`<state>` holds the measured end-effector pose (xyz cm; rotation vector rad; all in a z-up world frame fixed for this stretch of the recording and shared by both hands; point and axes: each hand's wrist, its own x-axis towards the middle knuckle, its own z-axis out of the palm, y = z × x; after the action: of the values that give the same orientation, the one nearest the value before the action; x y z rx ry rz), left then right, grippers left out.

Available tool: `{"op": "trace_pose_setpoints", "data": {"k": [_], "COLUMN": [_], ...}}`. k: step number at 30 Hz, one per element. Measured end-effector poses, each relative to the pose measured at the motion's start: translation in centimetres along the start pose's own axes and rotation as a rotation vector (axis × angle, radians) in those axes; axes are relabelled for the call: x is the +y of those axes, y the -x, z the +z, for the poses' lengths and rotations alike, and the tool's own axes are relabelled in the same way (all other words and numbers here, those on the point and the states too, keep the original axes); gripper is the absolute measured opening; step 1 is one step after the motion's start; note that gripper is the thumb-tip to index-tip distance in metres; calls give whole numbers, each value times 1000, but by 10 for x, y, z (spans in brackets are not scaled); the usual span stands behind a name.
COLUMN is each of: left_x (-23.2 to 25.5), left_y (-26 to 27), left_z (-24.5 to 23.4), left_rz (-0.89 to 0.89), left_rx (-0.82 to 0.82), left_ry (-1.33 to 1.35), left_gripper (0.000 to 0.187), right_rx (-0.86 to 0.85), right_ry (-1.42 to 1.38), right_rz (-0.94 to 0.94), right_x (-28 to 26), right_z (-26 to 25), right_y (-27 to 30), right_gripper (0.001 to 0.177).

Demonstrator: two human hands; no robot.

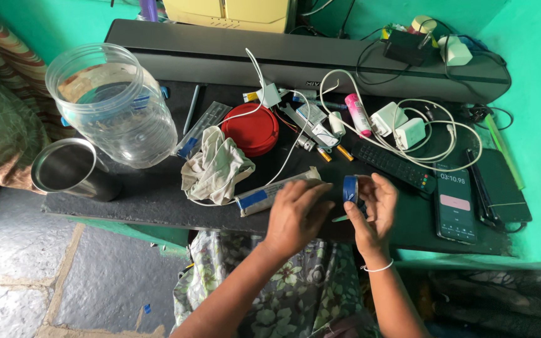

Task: The person cleans the surfaces and internal contact points of a remote control using a cloth, then applies blue tape to the battery compartment or casing while handling the remote and its components.

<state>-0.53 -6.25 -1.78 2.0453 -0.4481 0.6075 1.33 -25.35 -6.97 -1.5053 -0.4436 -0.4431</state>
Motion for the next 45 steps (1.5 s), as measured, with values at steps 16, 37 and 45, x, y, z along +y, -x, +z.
{"op": "trace_pose_setpoints", "data": {"k": [16, 37, 45], "left_x": [-5, -26, 6], "left_y": [-5, 14, 37], "left_z": [3, -28, -21], "left_rz": [65, -680, -413], "left_rx": [-4, -327, -207], "left_ry": [152, 1074, 758], "left_gripper": [21, 53, 79], "right_rx": [-87, -141, -89], "right_ry": [91, -231, -236], "right_rz": [76, 621, 633], "right_x": [-14, -46, -73], "right_z": [0, 16, 38], "right_y": [-4, 15, 18], "right_gripper": [63, 68, 61]}}
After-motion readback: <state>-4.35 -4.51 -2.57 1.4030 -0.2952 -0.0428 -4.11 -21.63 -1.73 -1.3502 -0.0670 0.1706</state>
